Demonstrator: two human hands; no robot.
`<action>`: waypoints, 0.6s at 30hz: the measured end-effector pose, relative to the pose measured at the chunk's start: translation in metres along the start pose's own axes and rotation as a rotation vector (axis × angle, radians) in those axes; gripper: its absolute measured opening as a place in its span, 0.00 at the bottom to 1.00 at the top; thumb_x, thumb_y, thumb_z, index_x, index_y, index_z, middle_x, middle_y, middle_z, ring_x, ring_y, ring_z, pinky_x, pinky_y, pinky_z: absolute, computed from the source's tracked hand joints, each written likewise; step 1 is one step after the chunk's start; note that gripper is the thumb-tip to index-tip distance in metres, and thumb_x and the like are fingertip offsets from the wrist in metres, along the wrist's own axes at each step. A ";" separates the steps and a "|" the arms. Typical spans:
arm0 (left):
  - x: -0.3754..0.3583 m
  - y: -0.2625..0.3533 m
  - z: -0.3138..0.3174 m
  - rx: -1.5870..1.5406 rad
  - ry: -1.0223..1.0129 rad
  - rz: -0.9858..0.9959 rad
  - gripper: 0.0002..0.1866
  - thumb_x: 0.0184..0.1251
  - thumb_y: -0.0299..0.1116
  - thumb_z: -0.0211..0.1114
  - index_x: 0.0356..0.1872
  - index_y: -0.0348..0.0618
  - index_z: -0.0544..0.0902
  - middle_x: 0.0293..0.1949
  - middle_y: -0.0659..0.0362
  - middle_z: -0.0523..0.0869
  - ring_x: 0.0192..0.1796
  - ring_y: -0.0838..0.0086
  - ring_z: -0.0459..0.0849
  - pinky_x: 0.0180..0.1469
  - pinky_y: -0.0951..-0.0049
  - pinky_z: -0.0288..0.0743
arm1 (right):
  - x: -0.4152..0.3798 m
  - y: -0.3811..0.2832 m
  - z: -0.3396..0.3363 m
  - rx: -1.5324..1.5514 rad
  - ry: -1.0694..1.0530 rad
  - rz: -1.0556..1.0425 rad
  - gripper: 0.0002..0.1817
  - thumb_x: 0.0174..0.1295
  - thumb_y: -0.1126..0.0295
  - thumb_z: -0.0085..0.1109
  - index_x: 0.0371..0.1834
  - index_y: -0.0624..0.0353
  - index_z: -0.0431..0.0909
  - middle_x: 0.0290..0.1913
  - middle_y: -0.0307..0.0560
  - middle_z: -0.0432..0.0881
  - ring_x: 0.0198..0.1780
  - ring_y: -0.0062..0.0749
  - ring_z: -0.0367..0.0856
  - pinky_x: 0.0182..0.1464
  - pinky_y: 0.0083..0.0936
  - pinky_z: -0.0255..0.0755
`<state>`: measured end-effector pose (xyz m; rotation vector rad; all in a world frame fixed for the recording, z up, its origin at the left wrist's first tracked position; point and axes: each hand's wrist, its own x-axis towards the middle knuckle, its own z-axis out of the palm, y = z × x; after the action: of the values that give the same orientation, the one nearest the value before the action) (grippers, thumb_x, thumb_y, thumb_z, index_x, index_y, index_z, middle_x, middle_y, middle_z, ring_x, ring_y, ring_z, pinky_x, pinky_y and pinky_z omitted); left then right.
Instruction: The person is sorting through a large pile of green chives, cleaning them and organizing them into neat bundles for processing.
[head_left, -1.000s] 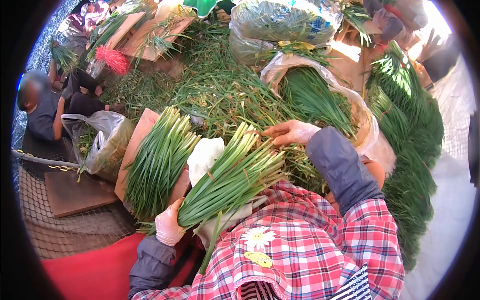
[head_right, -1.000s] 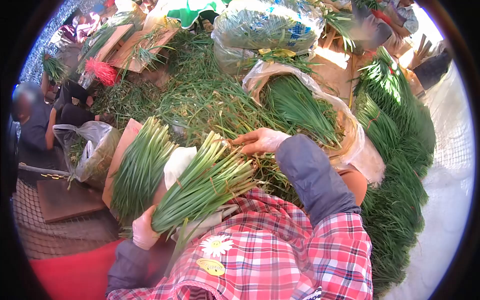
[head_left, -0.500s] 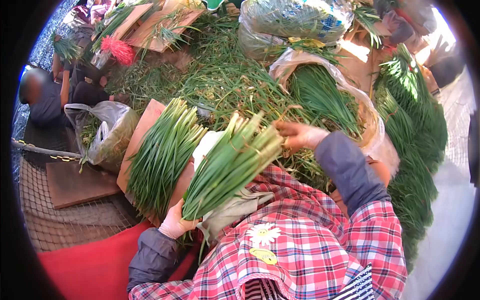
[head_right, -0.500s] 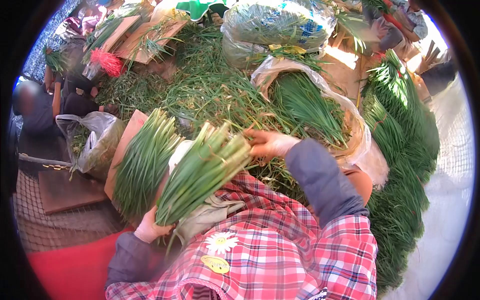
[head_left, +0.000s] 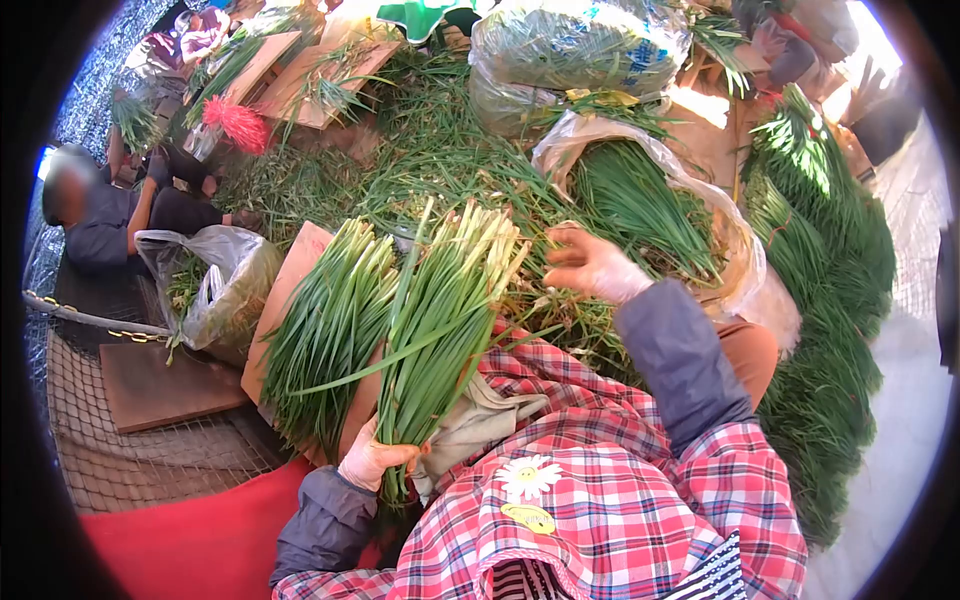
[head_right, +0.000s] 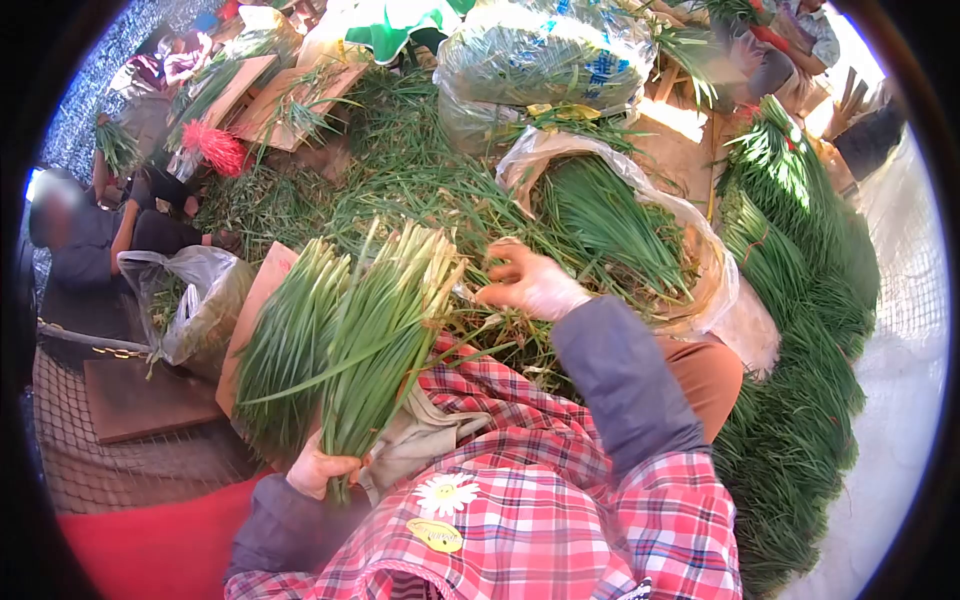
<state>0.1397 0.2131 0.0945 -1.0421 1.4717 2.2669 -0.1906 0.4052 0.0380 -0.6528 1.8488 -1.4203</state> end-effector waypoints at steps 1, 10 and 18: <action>0.001 -0.002 0.005 -0.024 0.004 -0.002 0.26 0.47 0.17 0.62 0.52 0.35 0.73 0.33 0.52 0.80 0.25 0.71 0.78 0.28 0.74 0.74 | -0.005 -0.010 0.019 0.024 0.027 -0.017 0.31 0.53 0.67 0.66 0.60 0.63 0.67 0.43 0.53 0.82 0.48 0.31 0.78 0.55 0.29 0.68; 0.011 0.000 0.010 -0.022 0.060 -0.007 0.22 0.48 0.18 0.62 0.49 0.35 0.74 0.33 0.52 0.81 0.26 0.69 0.81 0.28 0.70 0.76 | -0.007 -0.003 0.056 0.641 -0.109 0.314 0.10 0.62 0.65 0.57 0.38 0.62 0.76 0.14 0.31 0.63 0.12 0.15 0.55 0.15 0.17 0.48; 0.015 -0.011 -0.010 0.027 0.073 0.001 0.23 0.46 0.19 0.65 0.48 0.35 0.74 0.33 0.51 0.83 0.27 0.69 0.82 0.28 0.72 0.76 | 0.013 0.046 -0.052 -0.574 0.041 0.160 0.19 0.56 0.56 0.60 0.47 0.53 0.76 0.25 0.38 0.75 0.25 0.29 0.73 0.32 0.32 0.68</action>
<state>0.1397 0.2071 0.0743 -1.1268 1.5271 2.2257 -0.2375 0.4397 -0.0019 -0.7272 2.3031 -0.7984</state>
